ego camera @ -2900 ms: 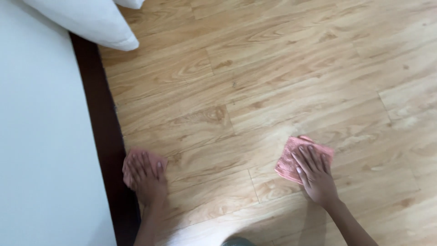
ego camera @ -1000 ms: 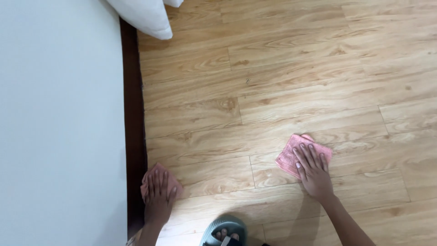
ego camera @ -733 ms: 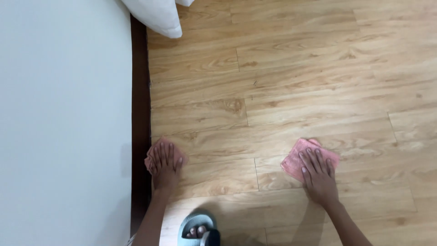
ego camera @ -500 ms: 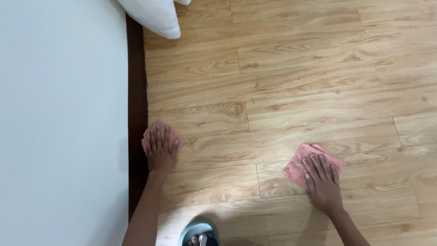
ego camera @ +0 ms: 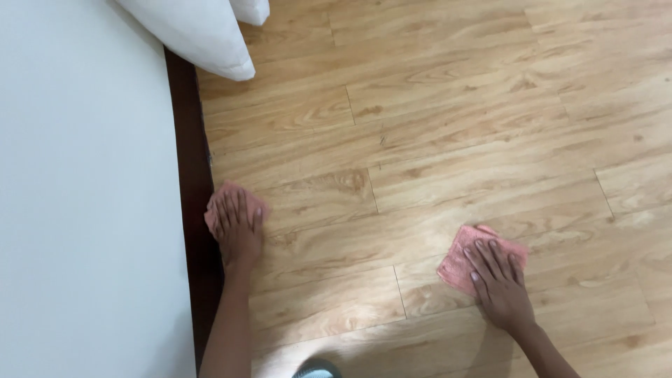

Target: The person wipes a light-colored wooden floor using two pink cloths, moving from the center of the room toward a sliding glass door. They clean the floor surface and the metal track of the door, maintaining a low posture throughout the task.

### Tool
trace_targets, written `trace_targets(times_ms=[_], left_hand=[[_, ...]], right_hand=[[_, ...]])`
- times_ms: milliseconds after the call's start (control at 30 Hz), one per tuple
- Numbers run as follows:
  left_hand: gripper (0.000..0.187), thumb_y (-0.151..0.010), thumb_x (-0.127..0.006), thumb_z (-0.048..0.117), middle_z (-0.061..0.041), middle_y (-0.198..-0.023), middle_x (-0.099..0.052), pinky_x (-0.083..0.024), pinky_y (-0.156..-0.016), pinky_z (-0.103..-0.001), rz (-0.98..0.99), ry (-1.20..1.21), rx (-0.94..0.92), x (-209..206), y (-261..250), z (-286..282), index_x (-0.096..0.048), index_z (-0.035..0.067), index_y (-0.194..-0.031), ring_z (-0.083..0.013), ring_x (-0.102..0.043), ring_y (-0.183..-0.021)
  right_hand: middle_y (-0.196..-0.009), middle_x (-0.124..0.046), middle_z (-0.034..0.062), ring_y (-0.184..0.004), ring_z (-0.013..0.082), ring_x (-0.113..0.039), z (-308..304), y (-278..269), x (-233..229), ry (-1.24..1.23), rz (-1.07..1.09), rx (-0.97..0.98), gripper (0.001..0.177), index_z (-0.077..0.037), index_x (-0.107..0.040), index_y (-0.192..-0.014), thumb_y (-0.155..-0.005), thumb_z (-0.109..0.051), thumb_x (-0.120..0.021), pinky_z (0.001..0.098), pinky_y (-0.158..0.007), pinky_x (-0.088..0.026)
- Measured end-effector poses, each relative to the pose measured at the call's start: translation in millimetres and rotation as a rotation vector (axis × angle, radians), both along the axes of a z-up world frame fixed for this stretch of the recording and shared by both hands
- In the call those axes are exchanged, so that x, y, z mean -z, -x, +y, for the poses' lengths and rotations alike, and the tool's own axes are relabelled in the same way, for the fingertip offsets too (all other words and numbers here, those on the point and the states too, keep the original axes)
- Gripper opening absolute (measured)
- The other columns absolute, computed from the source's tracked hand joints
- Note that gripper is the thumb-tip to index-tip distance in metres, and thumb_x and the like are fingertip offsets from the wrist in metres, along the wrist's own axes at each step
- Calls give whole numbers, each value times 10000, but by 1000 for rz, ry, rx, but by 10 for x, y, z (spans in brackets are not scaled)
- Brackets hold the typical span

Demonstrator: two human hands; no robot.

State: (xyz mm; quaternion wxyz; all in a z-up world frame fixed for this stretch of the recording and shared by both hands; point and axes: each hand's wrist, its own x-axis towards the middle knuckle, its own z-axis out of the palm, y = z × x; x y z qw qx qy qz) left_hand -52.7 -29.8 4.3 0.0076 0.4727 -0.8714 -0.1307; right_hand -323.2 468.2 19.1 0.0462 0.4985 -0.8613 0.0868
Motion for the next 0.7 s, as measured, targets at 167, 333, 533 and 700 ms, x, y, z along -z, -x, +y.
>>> trace_targets(times_ms=[167, 333, 533, 700], left_hand=[[665, -1054, -275, 455, -125, -1700, -145, -63, -1262, -458, 65, 176, 102, 66, -474, 525, -168, 140, -1630, -340, -113, -1561], [671, -1039, -333, 403, -191, -1688, -200, -133, -1263, -470, 85, 274, 159, -31, -1016, 1256, -224, 83, -1619, -383, -174, -1559], [704, -987, -394, 446, -141, -1708, -284, -352, -1179, -581, 78, 406, 53, 296, -1230, 1499, -302, 180, -1632, -393, -268, -1572], [648, -1038, -444, 339, -300, -1626, -392, -272, -1245, -548, 124, 493, 176, -96, -721, 1019, -392, 23, -1601, -490, -357, -1504]], right_hand=[[-1697, -296, 16, -1606, 228, -202, -12, -6, 10, 4, 27, 5, 557, -211, -345, -1603, -1055, -293, -291, 453, -1276, -135], [-1693, -298, 26, -1601, 230, -200, -37, 16, 15, 19, 43, 4, 546, -212, -340, -1604, -1067, -298, -279, 430, -1277, -101], [-1707, -248, -12, -1601, 192, -164, -54, -1, -15, -16, 1, 46, 558, -256, -301, -1612, -1059, -330, -283, 412, -1272, -95], [-1694, -274, 9, -1595, 221, -180, -45, 8, 13, -15, 4, 29, 546, -224, -329, -1601, -1067, -331, -287, 420, -1275, -102]])
